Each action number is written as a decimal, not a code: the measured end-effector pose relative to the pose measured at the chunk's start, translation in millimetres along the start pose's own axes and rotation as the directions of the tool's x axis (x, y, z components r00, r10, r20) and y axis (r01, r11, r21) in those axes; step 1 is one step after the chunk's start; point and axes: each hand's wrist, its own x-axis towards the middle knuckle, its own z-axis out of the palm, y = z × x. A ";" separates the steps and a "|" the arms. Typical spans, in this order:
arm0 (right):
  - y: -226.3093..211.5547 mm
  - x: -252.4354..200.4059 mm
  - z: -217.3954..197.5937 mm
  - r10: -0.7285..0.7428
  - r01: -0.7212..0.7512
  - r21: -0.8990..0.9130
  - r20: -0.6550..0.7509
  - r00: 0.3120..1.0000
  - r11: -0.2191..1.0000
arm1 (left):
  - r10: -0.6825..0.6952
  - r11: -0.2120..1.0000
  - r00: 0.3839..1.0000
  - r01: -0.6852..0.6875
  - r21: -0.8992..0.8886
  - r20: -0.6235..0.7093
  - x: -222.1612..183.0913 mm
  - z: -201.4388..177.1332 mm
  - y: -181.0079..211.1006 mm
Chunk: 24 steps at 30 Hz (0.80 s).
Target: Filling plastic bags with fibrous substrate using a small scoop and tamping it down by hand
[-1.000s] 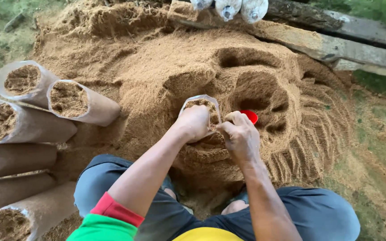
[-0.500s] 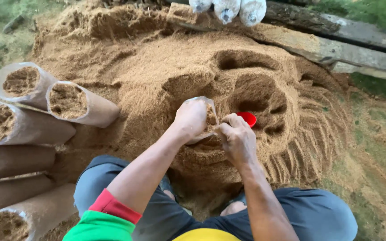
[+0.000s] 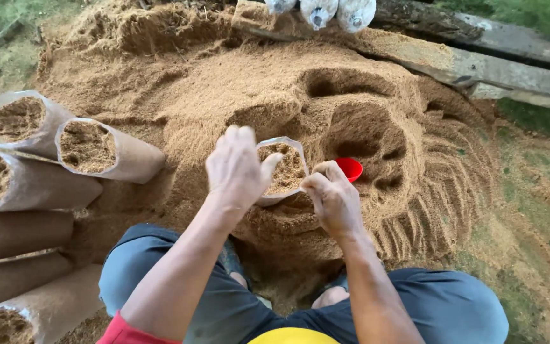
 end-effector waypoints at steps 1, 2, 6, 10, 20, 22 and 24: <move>0.2 0.5 -1.2 -0.001 0.001 0.033 0.005 1.000 0.999 | -0.081 0.995 0.991 0.087 -0.049 0.107 -1.9 3.1 -8.1; 1.0 3.6 -2.2 -0.007 0.006 0.065 0.008 1.000 0.998 | -0.155 0.980 0.965 0.176 -0.088 0.210 -2.1 5.6 -16.4; 17.6 7.6 2.6 -0.010 0.003 0.273 0.021 1.000 0.962 | -0.326 0.907 0.864 0.401 -0.132 0.384 -7.1 43.1 -44.4; 94.6 5.1 27.5 0.177 -0.114 0.247 -0.250 0.952 0.962 | -0.365 0.877 0.867 0.443 -0.189 0.340 -11.6 35.6 -37.3; 304.4 -55.5 153.5 0.952 -0.916 0.286 0.035 0.304 0.282 | -0.451 0.752 0.856 0.517 -0.410 0.252 -20.3 40.8 -31.9; 302.9 -51.5 163.8 0.952 -0.878 0.394 0.028 0.305 0.270 | -0.472 0.730 0.845 0.534 -0.427 0.251 -19.3 40.3 -28.4; 275.0 -43.1 155.7 0.953 -0.829 0.499 0.018 0.301 0.253 | -0.488 0.709 0.836 0.548 -0.444 0.252 -17.0 42.6 -27.1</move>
